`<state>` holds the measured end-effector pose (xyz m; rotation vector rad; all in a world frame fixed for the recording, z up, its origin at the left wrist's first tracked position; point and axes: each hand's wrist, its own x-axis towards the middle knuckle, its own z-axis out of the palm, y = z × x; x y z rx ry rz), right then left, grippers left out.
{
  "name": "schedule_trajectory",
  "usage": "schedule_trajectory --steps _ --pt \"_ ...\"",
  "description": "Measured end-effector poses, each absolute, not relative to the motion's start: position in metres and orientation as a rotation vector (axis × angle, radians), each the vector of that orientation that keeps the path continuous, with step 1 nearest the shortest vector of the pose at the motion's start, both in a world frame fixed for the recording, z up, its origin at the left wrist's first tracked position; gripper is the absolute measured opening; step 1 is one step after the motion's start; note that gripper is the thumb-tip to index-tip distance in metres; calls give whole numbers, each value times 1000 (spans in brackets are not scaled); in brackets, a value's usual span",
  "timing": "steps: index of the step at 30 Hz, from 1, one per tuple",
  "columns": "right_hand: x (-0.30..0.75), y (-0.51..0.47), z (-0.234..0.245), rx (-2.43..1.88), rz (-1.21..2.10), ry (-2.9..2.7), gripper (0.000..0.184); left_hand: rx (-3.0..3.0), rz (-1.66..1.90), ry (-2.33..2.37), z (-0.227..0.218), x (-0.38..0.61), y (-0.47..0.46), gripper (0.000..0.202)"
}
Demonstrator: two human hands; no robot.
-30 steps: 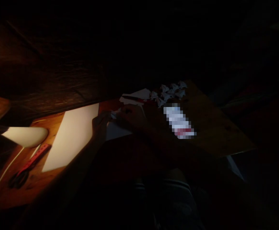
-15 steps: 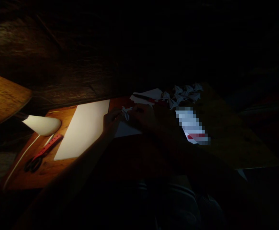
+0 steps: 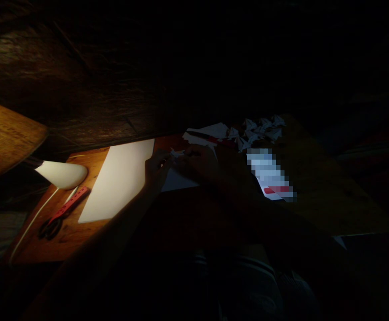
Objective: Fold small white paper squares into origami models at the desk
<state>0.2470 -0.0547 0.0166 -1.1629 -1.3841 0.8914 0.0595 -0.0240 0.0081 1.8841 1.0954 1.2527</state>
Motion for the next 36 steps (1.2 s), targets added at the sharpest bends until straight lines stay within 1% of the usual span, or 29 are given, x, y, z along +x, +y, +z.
schedule_trajectory --steps 5,9,17,30,36 --pt "246 -55 16 -1175 893 -1350 22 1853 1248 1105 9 60 -25 19" --pt "245 -56 17 -1122 961 -1334 23 1823 1254 1109 8 60 -25 15" --pt "245 -55 20 -1100 930 -1359 24 1760 1258 1113 9 61 -26 9" --pt "245 -58 21 -1142 981 -1292 24 1646 1221 1092 9 62 -27 16" --pt "247 -69 39 -1250 946 -1398 23 1546 1216 975 4 66 -29 30"
